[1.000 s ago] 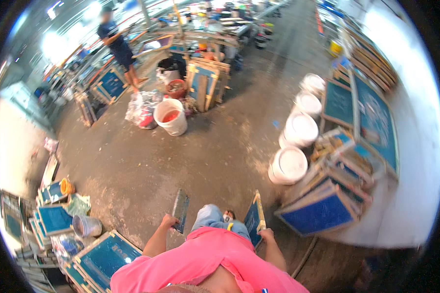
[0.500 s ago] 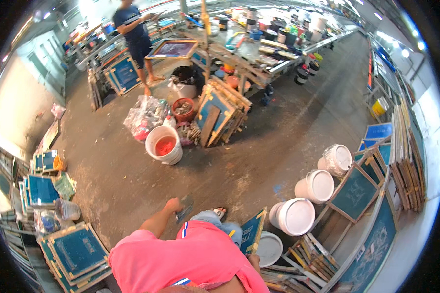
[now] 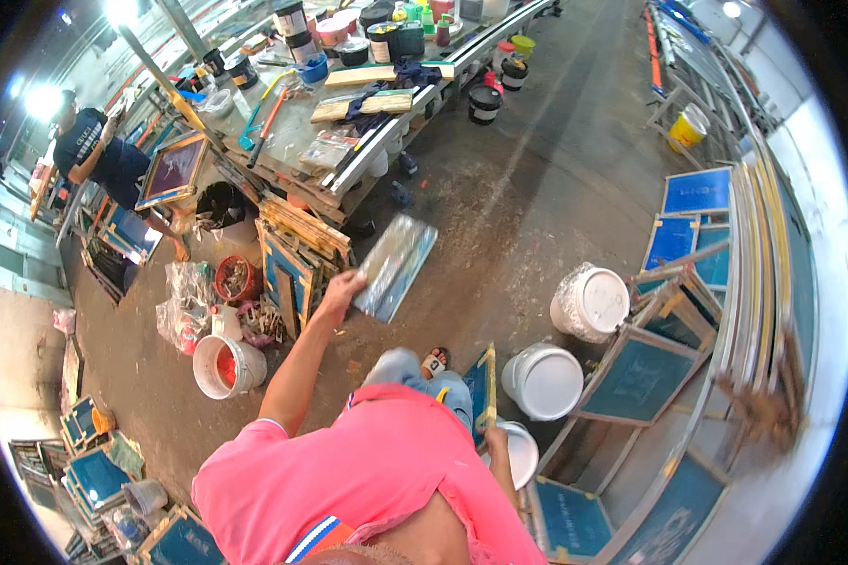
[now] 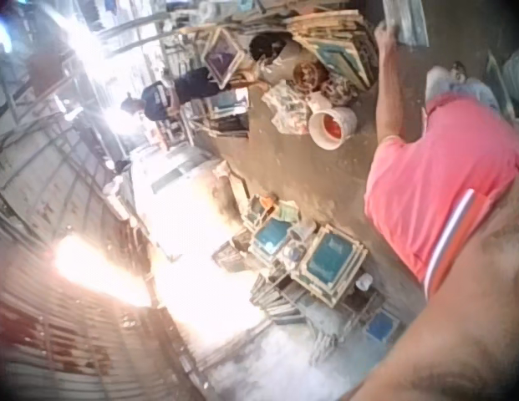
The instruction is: The person performs screen printing on light blue t-shirts, applying yellow ink with a squeegee to create the text 'GROOVY COLORS'. They pour ink onto the screen, pull the squeegee across the mesh, and use a heat gun to dry the printed design. The person also cleans the screen with a brush and water between uses.
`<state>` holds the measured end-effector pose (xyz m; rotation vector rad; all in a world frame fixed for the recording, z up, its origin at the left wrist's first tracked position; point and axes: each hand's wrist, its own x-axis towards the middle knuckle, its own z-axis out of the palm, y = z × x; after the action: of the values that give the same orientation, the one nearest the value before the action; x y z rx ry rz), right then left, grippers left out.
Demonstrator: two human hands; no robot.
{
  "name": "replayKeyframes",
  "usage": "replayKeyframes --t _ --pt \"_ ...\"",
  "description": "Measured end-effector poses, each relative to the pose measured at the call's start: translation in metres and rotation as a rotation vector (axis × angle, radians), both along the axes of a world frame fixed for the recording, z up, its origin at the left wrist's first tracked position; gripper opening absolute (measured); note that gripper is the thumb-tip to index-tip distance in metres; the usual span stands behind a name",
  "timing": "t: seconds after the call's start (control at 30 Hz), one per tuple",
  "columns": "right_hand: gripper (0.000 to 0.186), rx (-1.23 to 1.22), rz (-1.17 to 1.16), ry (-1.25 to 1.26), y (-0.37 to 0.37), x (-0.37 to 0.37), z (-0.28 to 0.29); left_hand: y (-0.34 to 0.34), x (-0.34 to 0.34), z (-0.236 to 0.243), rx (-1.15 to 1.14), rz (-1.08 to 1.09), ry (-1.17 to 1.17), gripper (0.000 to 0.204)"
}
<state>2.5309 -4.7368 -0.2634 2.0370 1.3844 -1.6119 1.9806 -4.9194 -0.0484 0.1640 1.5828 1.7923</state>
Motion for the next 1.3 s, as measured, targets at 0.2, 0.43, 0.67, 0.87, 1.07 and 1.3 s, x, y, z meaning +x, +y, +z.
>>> replayKeyframes --t 0.2,0.43,0.67,0.87,1.07,1.3 --pt "0.037 -0.215 0.052 0.013 0.186 -0.200 0.094 0.124 -0.137 0.043 0.125 0.593 0.097 0.032" --pt "0.040 -0.012 0.245 -0.030 0.405 -0.304 0.054 0.239 -0.341 0.011 -0.278 1.322 0.392 0.037" --pt "0.051 0.173 0.409 -0.329 0.553 -0.418 0.097 0.370 -0.424 0.076 -1.859 1.418 0.781 0.075" --pt "0.047 0.128 0.314 -0.301 0.779 -0.526 0.070 0.672 -0.502 0.146 -0.837 1.011 1.584 0.031" --pt "0.050 0.012 0.327 -0.287 1.035 -0.686 0.089 0.873 -0.550 0.006 -0.563 -0.429 0.488 0.039" --pt "0.051 -0.052 0.421 -0.337 1.268 -0.821 0.110 1.008 -0.611 -0.141 -1.206 -0.975 0.019 0.033"
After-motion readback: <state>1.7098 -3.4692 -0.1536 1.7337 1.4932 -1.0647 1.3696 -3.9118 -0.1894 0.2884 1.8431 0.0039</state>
